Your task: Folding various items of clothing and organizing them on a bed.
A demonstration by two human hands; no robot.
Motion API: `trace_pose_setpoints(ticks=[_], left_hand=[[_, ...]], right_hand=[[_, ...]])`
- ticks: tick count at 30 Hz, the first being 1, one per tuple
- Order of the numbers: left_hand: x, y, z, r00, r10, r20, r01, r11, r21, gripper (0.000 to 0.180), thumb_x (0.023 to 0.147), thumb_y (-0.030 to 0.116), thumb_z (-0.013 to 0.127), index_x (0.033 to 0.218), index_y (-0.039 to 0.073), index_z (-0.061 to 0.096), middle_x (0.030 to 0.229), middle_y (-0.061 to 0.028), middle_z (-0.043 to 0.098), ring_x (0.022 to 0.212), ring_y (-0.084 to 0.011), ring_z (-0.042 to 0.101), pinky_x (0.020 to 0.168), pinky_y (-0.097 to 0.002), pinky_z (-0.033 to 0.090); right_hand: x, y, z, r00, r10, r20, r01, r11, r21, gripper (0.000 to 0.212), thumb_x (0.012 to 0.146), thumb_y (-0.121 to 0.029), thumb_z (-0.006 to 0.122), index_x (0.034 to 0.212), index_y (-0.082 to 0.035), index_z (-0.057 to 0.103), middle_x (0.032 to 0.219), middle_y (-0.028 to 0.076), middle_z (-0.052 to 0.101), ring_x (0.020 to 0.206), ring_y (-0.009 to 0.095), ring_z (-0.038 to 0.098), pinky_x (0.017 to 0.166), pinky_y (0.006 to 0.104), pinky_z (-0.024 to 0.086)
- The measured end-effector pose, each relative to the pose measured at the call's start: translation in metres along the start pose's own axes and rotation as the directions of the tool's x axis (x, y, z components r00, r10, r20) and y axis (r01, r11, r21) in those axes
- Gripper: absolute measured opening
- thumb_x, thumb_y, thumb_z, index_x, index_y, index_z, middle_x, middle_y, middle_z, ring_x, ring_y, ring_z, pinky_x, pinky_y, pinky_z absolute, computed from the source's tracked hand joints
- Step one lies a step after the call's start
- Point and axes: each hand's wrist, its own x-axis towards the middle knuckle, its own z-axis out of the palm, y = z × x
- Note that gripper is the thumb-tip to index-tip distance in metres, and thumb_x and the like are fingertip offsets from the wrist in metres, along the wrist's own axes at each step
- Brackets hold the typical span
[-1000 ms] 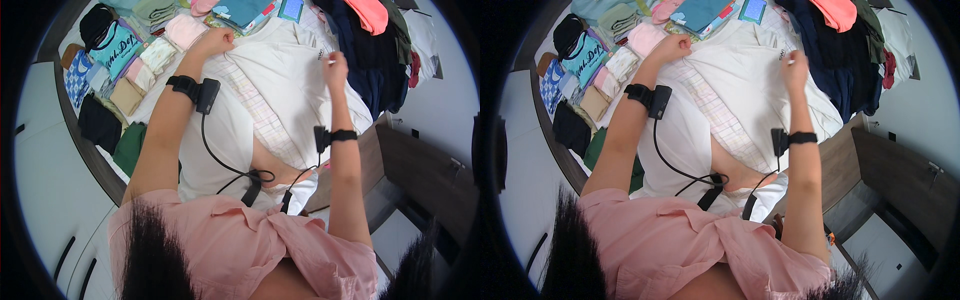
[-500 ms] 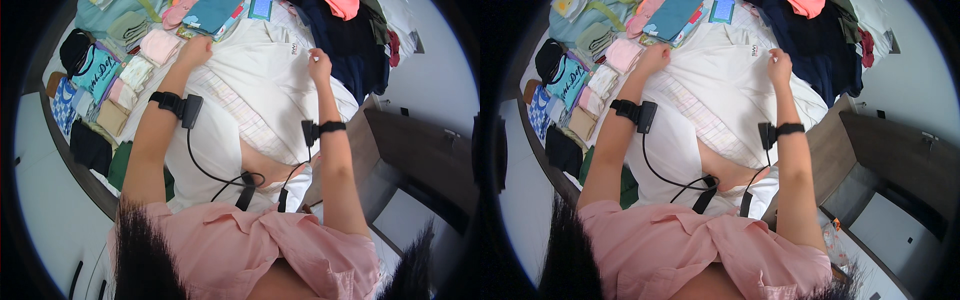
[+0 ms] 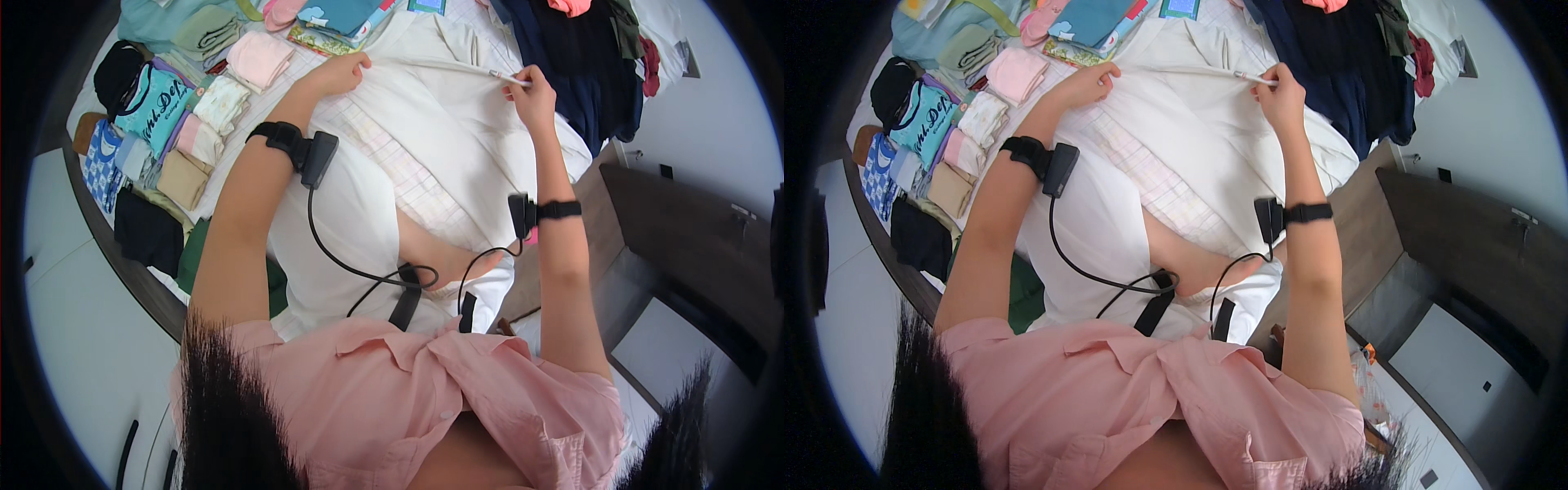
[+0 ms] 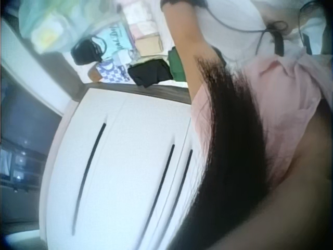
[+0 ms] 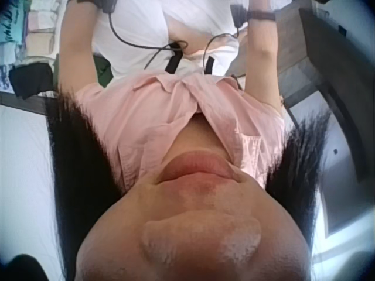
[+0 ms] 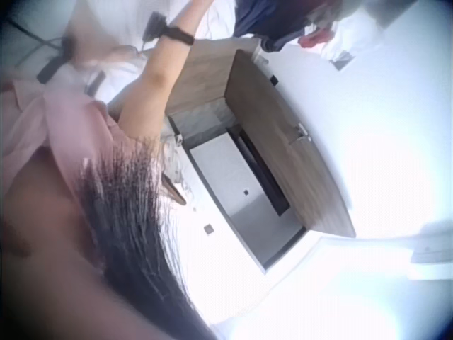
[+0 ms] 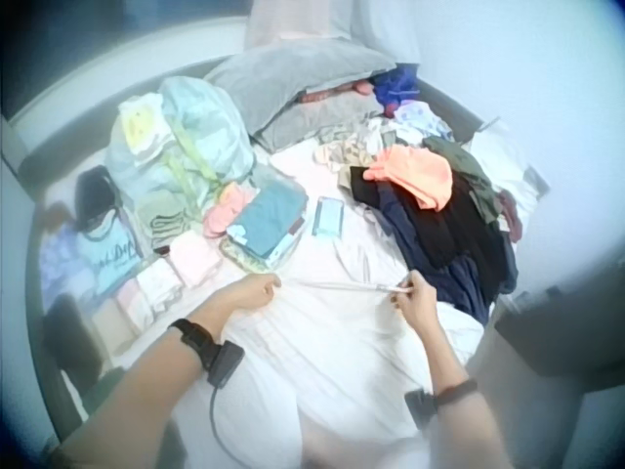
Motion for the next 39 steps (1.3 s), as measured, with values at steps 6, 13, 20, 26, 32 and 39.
trace_pose_setpoints(ticks=[6,13,20,26,32,39], left_hand=[[-0.011,0.014,-0.008,0.992,-0.112,-0.054,0.109,0.992,-0.058,0.032,0.075,-0.001,0.044,0.107,0.007,0.046,0.071,-0.0089,0.056,0.066,-0.0194,0.054,0.060,-0.0316,0.042],[-0.006,-0.003,-0.011,0.999,0.025,0.036,-0.031,0.978,0.205,0.021,0.071,0.001,0.047,0.086,0.005,0.061,0.075,-0.0124,0.061,0.072,-0.0231,0.058,0.064,-0.0325,0.044],[-0.018,0.039,0.003,0.967,0.187,-0.173,-0.101,0.905,0.414,0.015,0.071,0.001,0.047,0.080,0.004,0.060,0.085,-0.0162,0.059,0.082,-0.0325,0.055,0.072,-0.0373,0.044],[-0.035,0.137,0.110,0.849,0.291,0.442,-0.433,0.861,0.265,0.034,0.073,-0.002,0.045,0.104,0.006,0.056,0.092,-0.0189,0.058,0.086,-0.0332,0.055,0.076,-0.0371,0.044],[-0.031,0.112,0.121,0.759,0.071,0.647,-0.344,0.888,0.306,0.061,0.070,-0.008,0.048,0.124,0.020,0.045,0.106,-0.0175,0.057,0.096,-0.0308,0.055,0.079,-0.0374,0.044],[-0.023,0.111,0.125,0.702,-0.072,0.708,-0.293,0.878,0.379,0.072,0.068,-0.010,0.046,0.130,0.027,0.039,0.113,-0.0164,0.055,0.099,-0.0292,0.055,0.080,-0.0362,0.044]], right_hand=[[-0.122,0.033,0.008,0.921,-0.386,0.058,0.390,0.917,-0.087,0.014,0.065,0.004,0.059,0.076,-0.002,0.055,0.076,0.011,0.058,0.072,0.025,0.059,0.065,0.0307,0.047],[-0.180,0.063,0.052,0.949,-0.312,0.041,0.314,0.946,-0.076,0.012,0.065,0.002,0.059,0.075,-0.003,0.056,0.078,0.012,0.056,0.068,0.028,0.056,0.062,0.0337,0.046],[-0.182,0.056,0.038,0.978,-0.175,0.117,0.179,0.983,-0.027,0.018,0.069,-0.005,0.064,0.087,-0.005,0.063,0.083,0.009,0.061,0.059,0.017,0.054,0.056,0.0275,0.045],[-0.092,0.086,0.010,0.949,0.029,-0.314,-0.016,0.999,0.044,0.023,0.079,-0.024,0.061,0.082,-0.001,0.062,0.074,0.011,0.063,0.059,0.020,0.058,0.056,0.0290,0.046],[-0.078,0.078,0.017,0.909,0.409,0.083,-0.397,0.786,0.474,0.012,0.074,-0.012,0.064,0.072,-0.004,0.057,0.064,0.000,0.054,0.057,0.008,0.048,0.053,0.0214,0.038],[-0.163,0.076,0.028,0.947,0.239,0.214,-0.314,0.554,0.771,0.011,0.072,0.000,0.056,0.070,-0.009,0.050,0.065,-0.004,0.047,0.058,0.006,0.043,0.053,0.0197,0.035]])
